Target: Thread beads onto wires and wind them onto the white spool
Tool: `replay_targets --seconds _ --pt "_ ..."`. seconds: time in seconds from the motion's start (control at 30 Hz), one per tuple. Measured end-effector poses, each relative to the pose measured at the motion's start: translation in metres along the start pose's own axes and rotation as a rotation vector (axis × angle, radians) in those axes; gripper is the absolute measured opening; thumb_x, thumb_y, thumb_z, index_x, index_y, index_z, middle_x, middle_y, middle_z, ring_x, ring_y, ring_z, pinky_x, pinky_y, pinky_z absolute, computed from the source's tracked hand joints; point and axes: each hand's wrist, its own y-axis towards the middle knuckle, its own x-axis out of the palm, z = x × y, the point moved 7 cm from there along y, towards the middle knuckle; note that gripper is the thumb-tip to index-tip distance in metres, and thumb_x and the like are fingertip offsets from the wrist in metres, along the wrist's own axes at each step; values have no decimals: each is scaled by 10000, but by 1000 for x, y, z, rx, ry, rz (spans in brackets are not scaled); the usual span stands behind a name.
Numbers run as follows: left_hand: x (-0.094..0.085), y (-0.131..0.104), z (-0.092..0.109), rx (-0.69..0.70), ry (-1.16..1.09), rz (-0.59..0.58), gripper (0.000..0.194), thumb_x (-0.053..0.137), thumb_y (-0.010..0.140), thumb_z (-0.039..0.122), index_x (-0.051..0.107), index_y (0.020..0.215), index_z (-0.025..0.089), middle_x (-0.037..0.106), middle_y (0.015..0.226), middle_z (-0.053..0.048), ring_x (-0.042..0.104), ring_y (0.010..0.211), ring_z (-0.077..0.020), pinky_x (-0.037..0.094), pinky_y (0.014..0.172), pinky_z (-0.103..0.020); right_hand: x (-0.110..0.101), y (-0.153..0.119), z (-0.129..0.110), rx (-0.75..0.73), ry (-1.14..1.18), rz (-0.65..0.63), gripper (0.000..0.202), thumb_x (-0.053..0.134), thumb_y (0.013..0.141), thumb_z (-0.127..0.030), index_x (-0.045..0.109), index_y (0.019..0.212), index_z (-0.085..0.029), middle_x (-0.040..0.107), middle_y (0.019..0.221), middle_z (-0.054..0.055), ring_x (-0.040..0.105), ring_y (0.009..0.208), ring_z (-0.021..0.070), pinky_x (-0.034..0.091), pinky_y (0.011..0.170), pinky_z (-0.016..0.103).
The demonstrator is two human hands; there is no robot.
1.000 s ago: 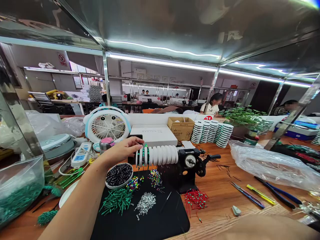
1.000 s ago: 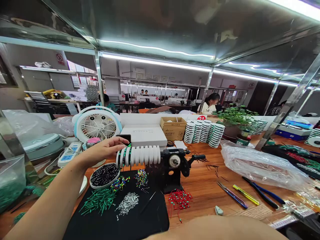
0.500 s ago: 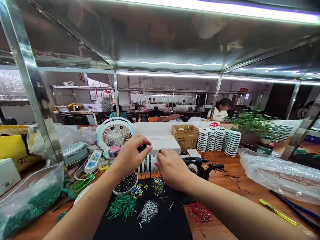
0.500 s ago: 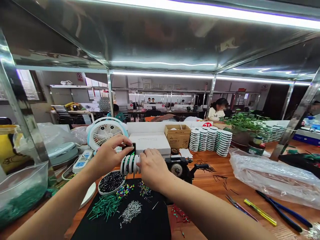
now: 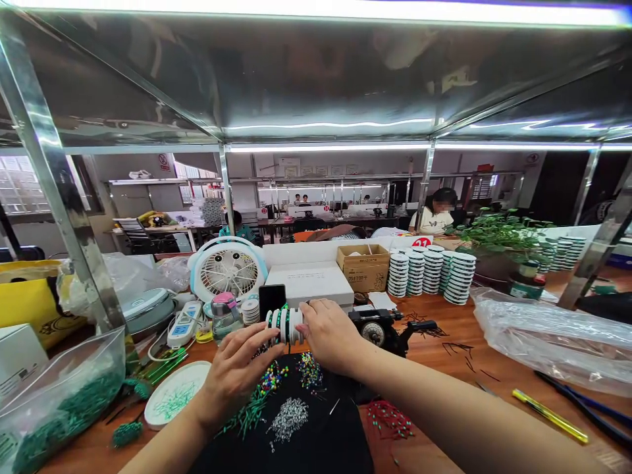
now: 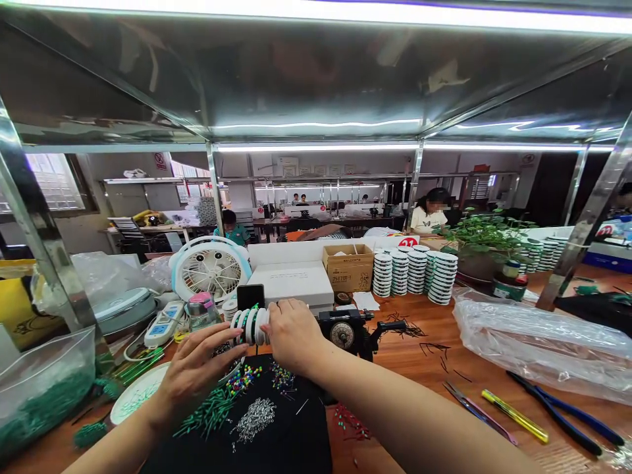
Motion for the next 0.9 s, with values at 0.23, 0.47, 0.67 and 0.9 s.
replay_targets --seconds 0.23,0.47,0.67,0.9 --pt "-37 38 -29 -63 90 127 311 678 734 174 648 1021 292 696 964 -25 579 975 -242 400 815 -368 1 -1 0 -4 -17 5 345 401 910 -292 496 1168 -83 575 1007 150 493 947 245 378 819 374" --pt "-53 53 -8 27 99 161 274 688 730 161 641 980 263 700 915 -9 572 984 -227 392 833 -369 2 1 1 -35 -38 13 334 362 919 -285 521 1129 -80 592 952 142 505 890 237 378 787 366" --pt "-32 16 18 71 -49 74 314 682 740 126 626 1034 220 704 900 -13 581 975 -196 439 840 -326 8 17 9 20 -55 -203 411 238 948 -293 601 991 -105 641 941 152 567 878 253 404 760 365" --pt "2 25 -22 -96 -361 -30 331 492 845 73 580 1132 214 591 1218 -105 505 1166 -224 467 914 -394 26 61 31 40 -17 -507 300 431 875 -236 692 839 -94 698 814 159 634 678 220 424 580 281"
